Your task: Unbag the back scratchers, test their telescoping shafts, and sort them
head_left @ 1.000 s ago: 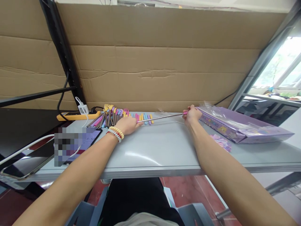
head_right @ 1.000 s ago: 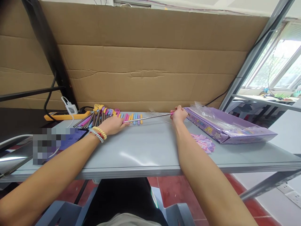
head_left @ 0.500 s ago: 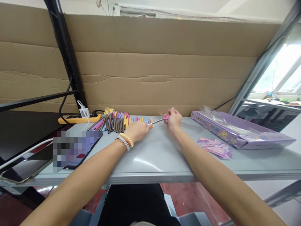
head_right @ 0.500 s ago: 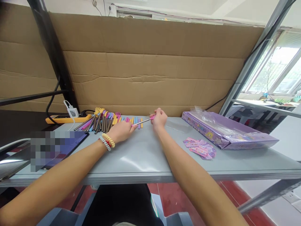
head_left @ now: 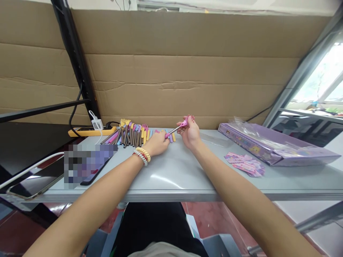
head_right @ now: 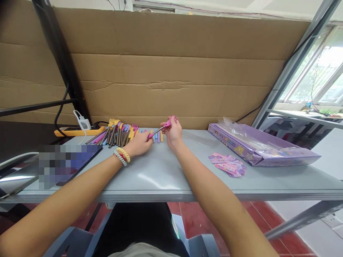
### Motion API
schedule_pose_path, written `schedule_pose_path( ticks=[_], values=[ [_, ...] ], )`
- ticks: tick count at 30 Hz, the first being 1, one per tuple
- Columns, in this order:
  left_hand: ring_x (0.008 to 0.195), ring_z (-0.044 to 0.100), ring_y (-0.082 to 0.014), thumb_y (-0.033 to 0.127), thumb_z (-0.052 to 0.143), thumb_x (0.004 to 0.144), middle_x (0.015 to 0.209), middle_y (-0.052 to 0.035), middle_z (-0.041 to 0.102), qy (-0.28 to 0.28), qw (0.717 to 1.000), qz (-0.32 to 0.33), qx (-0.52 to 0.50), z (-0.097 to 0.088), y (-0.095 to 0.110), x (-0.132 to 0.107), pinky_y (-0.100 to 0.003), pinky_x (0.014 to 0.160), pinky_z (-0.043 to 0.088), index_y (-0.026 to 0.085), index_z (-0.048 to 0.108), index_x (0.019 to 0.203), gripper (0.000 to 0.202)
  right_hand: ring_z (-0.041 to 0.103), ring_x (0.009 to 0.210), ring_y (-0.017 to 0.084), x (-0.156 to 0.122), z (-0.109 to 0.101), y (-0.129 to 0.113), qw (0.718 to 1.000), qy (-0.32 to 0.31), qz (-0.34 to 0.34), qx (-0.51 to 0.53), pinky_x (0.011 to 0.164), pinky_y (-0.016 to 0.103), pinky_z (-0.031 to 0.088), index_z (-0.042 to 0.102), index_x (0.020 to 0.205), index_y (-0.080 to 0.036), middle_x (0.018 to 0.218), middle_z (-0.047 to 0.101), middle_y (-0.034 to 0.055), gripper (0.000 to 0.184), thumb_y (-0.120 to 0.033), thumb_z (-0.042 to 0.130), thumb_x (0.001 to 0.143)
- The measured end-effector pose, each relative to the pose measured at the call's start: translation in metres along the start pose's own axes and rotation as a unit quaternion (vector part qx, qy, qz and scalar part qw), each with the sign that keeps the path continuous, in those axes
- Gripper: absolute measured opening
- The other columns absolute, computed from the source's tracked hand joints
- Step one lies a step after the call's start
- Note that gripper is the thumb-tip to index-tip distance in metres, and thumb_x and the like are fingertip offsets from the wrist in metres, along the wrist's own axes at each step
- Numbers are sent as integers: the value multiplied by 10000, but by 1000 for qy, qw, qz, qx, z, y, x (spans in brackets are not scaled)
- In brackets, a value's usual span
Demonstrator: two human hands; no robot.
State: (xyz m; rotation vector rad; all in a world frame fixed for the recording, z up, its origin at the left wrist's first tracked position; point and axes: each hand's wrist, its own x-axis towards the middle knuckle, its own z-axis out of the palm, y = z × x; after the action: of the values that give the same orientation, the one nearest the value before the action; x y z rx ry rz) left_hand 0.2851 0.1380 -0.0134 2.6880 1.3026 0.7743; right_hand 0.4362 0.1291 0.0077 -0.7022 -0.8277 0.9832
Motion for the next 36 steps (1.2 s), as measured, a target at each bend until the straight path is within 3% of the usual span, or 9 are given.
schedule_pose_path(
  ticks=[3, 5, 9, 12, 18, 25, 31, 36],
  values=[
    [756, 567, -176, 322, 319, 911, 835, -53, 632, -13, 996, 63, -69, 2, 3, -2, -274, 679, 402, 184, 562, 917, 279, 562, 553, 133, -4, -2, -10, 998, -22, 41, 41, 545, 267, 477, 461, 732, -208, 553, 549, -8, 372, -552, 415, 867],
    [731, 559, -175, 404, 283, 925, 810, -36, 625, -26, 994, 60, -93, 2, 5, -4, -275, 653, 396, 197, 556, 914, 343, 502, 495, 127, -8, -2, -18, 997, -50, 32, 44, 536, 280, 469, 413, 651, -214, 488, 444, -28, 426, -590, 406, 851],
    [623, 523, -166, 523, 326, 884, 680, -12, 577, -32, 994, 24, -100, 4, 11, -7, -275, 568, 364, 198, 539, 774, 404, 256, 367, 89, -19, 0, -30, 997, -79, -22, 10, 415, 245, 349, 281, 536, -217, 422, 219, -65, 473, -550, 413, 846],
    [563, 486, -150, 448, 480, 809, 575, 7, 506, -40, 995, 7, -93, 9, 20, -8, -272, 533, 340, 200, 502, 651, 295, 149, 353, 75, -26, 5, -34, 997, -76, -19, 11, 361, 227, 238, 202, 510, -210, 416, 139, -72, 482, -483, 441, 827],
    [514, 431, -119, 187, 513, 683, 510, 18, 420, -77, 986, -39, -145, 17, 29, -9, -253, 483, 324, 199, 402, 539, 182, 119, 330, 58, -35, 14, -32, 994, -90, 19, 60, 338, 225, 165, 123, 508, -207, 408, 103, -74, 473, -339, 488, 779],
    [470, 307, -85, 144, 539, 604, 462, 53, 304, -102, 965, -32, -238, 15, 24, -11, -242, 439, 248, 194, 285, 498, 280, 118, 332, 56, -37, 18, -21, 990, -120, 55, 41, 341, 209, 170, 105, 526, -199, 406, 98, -76, 507, -416, 467, 807],
    [465, 301, -86, 88, 524, 581, 458, 53, 282, -106, 967, -52, -224, 9, 30, -11, -247, 443, 247, 197, 280, 477, 287, 121, 346, 61, -35, 16, -16, 994, -101, 40, 11, 341, 211, 186, 117, 539, -205, 413, 109, -76, 539, -505, 474, 810],
    [495, 356, -101, 172, 529, 647, 502, 47, 307, -105, 963, -73, -236, 12, 29, -9, -250, 465, 267, 201, 302, 524, 260, 126, 347, 64, -30, 13, -19, 996, -83, 37, -3, 341, 214, 200, 148, 532, -204, 413, 122, -74, 508, -463, 477, 819]
  ],
)
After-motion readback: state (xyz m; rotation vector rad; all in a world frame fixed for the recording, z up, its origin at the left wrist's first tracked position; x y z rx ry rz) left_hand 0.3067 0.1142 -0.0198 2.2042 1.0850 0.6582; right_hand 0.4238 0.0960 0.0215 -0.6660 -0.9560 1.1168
